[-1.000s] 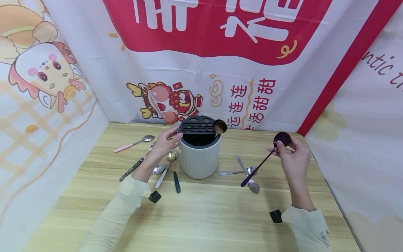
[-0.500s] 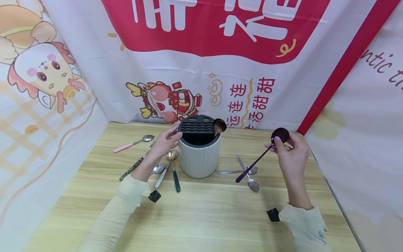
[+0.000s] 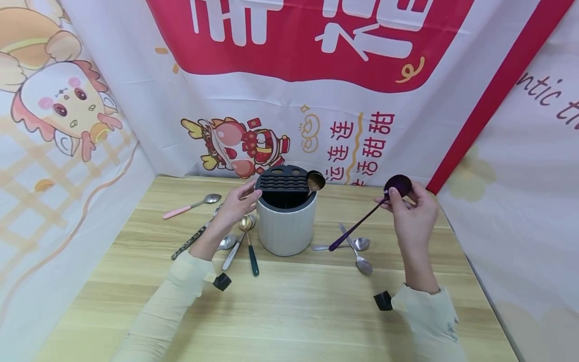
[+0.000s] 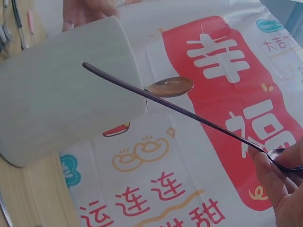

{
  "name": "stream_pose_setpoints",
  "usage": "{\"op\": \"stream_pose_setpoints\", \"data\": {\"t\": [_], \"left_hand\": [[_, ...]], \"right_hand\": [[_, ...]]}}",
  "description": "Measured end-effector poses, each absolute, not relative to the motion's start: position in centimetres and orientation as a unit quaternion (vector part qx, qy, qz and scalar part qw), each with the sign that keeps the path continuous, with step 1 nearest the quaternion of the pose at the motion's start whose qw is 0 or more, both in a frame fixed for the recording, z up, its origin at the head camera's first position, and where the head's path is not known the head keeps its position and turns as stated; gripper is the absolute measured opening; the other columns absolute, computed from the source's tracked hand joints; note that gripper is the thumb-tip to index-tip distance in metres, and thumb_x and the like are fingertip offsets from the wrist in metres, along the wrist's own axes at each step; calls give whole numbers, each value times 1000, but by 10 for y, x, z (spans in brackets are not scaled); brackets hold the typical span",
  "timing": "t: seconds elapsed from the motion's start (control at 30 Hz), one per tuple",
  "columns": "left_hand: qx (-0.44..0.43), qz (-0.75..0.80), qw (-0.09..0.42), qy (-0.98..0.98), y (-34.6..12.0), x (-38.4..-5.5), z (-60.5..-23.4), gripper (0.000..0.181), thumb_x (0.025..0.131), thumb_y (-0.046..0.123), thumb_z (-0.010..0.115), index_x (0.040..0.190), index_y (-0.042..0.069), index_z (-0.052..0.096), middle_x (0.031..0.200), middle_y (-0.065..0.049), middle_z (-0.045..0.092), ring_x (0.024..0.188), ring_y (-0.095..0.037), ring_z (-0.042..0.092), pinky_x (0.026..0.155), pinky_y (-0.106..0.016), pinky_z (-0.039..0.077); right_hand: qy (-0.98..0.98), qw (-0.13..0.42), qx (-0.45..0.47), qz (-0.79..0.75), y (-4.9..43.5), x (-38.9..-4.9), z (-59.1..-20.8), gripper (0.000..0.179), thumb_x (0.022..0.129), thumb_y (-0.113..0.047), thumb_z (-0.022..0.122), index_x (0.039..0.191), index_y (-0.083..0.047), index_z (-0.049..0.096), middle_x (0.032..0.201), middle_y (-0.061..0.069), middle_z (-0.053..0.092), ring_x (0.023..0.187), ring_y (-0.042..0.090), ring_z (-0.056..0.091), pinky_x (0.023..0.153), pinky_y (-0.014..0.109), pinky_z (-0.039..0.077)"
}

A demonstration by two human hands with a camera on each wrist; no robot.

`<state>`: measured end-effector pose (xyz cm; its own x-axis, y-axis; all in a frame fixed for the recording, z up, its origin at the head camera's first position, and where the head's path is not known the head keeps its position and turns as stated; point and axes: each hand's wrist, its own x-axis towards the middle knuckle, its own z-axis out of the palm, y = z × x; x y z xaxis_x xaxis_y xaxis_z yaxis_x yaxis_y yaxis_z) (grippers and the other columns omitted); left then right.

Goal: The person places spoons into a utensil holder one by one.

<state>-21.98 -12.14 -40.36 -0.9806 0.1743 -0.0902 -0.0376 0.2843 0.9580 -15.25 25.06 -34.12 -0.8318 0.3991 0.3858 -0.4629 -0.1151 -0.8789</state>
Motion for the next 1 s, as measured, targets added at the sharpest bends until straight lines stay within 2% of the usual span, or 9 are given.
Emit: {"op": "stream_pose_setpoints", "data": {"t": [0.23,0.6,0.77,1.0], "left_hand": [[42,596,93,796,-121,-220,-405,70,95,56,58,155,29,35,159,-7,40,144,-33,41,109,-47,48],[46,598,88,796,-121,-220,-403,71,97,53,58,156,23,34,159,-8,40,144,-33,42,109,-47,48],[45,597,87,796,-121,-220,-404,69,97,52,57,156,25,35,158,-8,41,143,-33,43,108,-46,49],[42,598,88,796,-121,-219,-402,71,97,52,58,157,23,33,159,-8,40,144,-33,42,109,-47,48]], "right_hand": [[-601,289,28,744,246,-152,-338,18,87,4,70,105,7,67,84,10,71,63,17,75,63,26,60],[-600,297,39,742,238,-156,-328,21,88,2,70,108,6,67,88,13,66,67,17,75,66,28,60],[-602,303,41,738,234,-159,-324,22,88,0,71,109,5,67,90,13,68,68,17,75,66,27,60],[-571,322,76,751,229,-165,-321,21,86,4,72,105,10,67,86,15,69,67,20,75,65,29,60]]}}
